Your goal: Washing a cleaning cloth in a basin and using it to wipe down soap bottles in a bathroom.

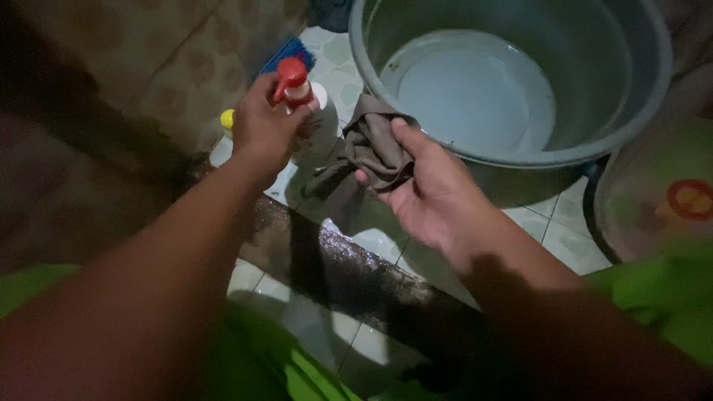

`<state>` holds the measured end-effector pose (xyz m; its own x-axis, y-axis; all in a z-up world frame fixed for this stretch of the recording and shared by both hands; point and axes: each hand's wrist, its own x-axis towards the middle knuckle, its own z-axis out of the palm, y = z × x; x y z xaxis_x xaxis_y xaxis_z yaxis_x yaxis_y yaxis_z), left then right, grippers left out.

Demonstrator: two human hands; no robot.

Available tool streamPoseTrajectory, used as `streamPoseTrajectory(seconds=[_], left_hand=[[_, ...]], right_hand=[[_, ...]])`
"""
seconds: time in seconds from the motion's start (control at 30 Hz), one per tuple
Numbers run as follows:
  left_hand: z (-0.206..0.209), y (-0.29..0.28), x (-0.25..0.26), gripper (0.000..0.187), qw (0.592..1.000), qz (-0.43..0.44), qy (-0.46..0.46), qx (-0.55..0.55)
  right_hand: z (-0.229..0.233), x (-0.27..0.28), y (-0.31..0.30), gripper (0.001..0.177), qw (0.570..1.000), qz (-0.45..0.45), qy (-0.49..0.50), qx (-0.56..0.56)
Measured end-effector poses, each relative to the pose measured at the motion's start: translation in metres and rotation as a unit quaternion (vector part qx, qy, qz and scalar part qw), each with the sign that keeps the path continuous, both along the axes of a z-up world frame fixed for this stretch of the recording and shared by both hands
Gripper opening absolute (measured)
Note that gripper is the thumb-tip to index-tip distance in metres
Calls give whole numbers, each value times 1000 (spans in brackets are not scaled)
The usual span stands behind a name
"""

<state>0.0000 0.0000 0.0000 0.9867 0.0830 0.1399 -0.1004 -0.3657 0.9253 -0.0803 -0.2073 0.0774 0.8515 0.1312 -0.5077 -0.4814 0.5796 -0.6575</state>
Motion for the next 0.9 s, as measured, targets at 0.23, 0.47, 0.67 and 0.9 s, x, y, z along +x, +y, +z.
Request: streamPoseTrajectory(seconds=[0.23, 0.47, 0.67, 0.9], left_hand=[[14, -5, -25, 50, 996, 36, 69, 41], [-11, -19, -34, 45, 996, -29, 17, -80], [-11, -21, -41, 59, 979, -49, 100, -172], [-24, -8, -46, 50, 983, -134, 105, -69]], right_hand=[[-8, 1, -1, 34, 1000, -10, -9, 9], [-8, 1, -1, 38, 999, -30, 9, 26], [-17, 1, -1, 37, 998, -30, 14, 59], [-29, -1, -2, 39, 997, -36, 44, 45]])
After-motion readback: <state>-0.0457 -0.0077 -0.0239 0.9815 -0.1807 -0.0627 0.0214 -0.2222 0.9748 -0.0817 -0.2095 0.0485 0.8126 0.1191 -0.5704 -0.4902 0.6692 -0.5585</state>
